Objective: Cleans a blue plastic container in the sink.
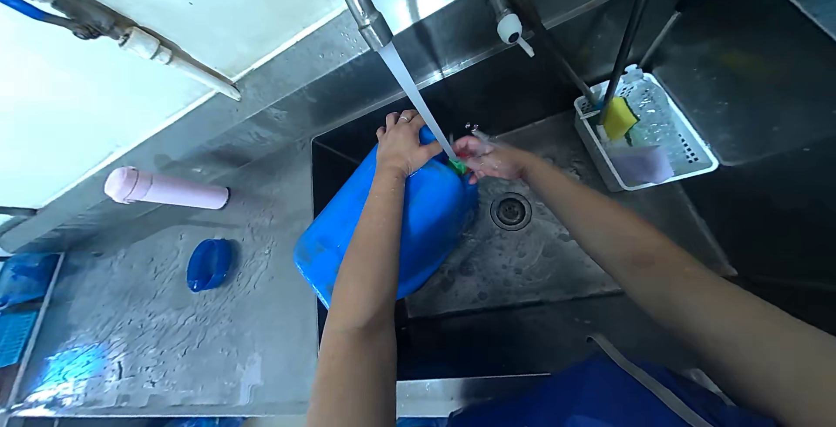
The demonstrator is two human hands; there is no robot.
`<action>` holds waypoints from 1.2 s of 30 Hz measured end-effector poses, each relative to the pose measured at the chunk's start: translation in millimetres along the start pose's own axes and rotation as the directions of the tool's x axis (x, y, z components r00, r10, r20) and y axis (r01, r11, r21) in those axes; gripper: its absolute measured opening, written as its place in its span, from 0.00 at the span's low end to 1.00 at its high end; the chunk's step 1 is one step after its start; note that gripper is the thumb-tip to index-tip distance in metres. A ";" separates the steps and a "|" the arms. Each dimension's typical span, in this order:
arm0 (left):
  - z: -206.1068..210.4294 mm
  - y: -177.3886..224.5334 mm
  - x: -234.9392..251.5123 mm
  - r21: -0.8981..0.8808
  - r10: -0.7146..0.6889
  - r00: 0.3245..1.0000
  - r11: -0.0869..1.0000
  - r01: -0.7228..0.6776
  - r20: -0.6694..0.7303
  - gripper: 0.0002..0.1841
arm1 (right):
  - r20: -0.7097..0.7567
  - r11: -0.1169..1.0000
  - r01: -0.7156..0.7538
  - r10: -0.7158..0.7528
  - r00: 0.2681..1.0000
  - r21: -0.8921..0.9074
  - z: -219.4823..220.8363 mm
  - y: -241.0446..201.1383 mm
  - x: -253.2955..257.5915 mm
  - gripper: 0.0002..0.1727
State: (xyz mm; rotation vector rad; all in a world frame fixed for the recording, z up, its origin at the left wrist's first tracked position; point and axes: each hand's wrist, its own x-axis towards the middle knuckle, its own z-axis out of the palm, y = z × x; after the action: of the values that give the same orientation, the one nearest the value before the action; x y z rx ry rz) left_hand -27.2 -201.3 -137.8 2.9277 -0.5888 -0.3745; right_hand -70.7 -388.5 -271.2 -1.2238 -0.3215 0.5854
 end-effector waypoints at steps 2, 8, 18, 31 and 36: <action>1.4 0.6 2.2 0.009 0.007 1.000 1.000 -0.008 0.017 0.27 | -0.130 0.997 -0.048 0.056 0.990 0.060 11.9 12.0 3.1 0.25; -0.2 -4.1 2.8 -0.011 -0.017 1.000 1.000 0.017 0.008 0.26 | 0.068 1.000 0.004 -0.004 0.998 0.000 -0.1 -2.4 -3.0 0.30; -2.5 -1.9 0.6 -0.030 0.002 1.000 1.000 -0.002 0.015 0.27 | -0.215 0.987 0.088 -0.117 0.970 -0.138 34.8 5.5 -8.3 0.29; -3.4 8.5 6.9 -0.016 0.045 0.998 0.999 -0.044 0.050 0.29 | -0.159 0.985 -0.034 0.006 0.987 -0.172 21.8 -1.0 -12.4 0.30; -2.2 14.6 5.3 -0.022 0.031 0.999 0.999 -0.030 0.036 0.30 | -0.402 0.961 0.060 -0.169 0.900 -0.270 52.6 12.2 -18.2 0.27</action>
State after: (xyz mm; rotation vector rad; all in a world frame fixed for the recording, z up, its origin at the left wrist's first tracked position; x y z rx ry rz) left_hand -27.2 -216.6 -134.3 2.8938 -0.6299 -0.4279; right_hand -116.3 -355.1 -264.5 -1.5291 -0.0999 0.1659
